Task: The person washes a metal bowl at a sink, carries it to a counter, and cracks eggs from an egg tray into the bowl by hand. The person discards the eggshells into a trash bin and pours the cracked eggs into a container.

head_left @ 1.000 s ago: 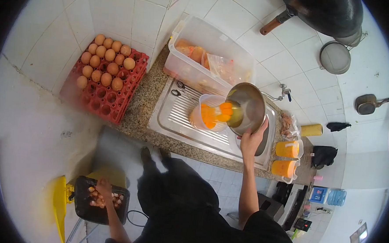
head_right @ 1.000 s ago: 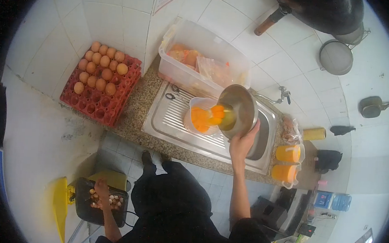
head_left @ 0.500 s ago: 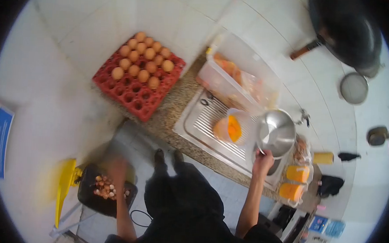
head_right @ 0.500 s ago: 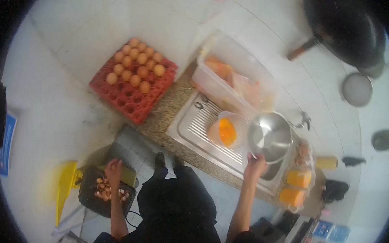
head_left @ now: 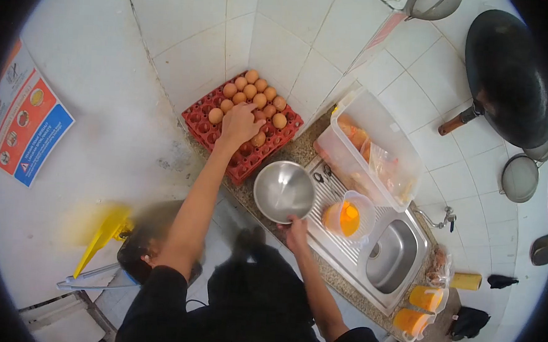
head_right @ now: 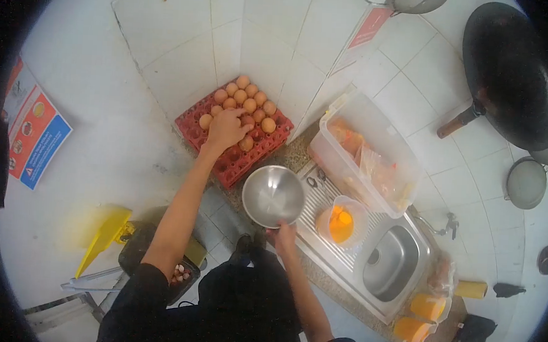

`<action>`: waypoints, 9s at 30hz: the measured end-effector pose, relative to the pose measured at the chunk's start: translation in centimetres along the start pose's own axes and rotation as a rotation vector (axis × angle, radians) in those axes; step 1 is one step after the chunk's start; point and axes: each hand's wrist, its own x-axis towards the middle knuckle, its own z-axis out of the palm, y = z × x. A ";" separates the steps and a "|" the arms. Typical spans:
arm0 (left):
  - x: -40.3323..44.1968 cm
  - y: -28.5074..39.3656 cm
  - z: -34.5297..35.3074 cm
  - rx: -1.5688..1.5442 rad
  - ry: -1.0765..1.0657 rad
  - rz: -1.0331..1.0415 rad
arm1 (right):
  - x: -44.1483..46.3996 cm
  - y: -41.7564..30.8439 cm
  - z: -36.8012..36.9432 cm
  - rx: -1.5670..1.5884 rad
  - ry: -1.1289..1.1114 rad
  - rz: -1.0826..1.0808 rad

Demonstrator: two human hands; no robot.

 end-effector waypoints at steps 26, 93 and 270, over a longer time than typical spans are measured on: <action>-3.6 0.6 -1.4 0.137 -0.190 0.058 | 3.2 -11.2 16.0 -0.770 -0.228 -1.177; -14.8 3.3 4.7 -0.771 -0.455 -0.308 | 3.9 -9.1 7.2 -0.185 -0.366 -0.004; -17.7 4.8 4.3 -0.844 -0.257 -0.471 | 0.2 -9.9 8.0 -0.782 -0.172 -0.704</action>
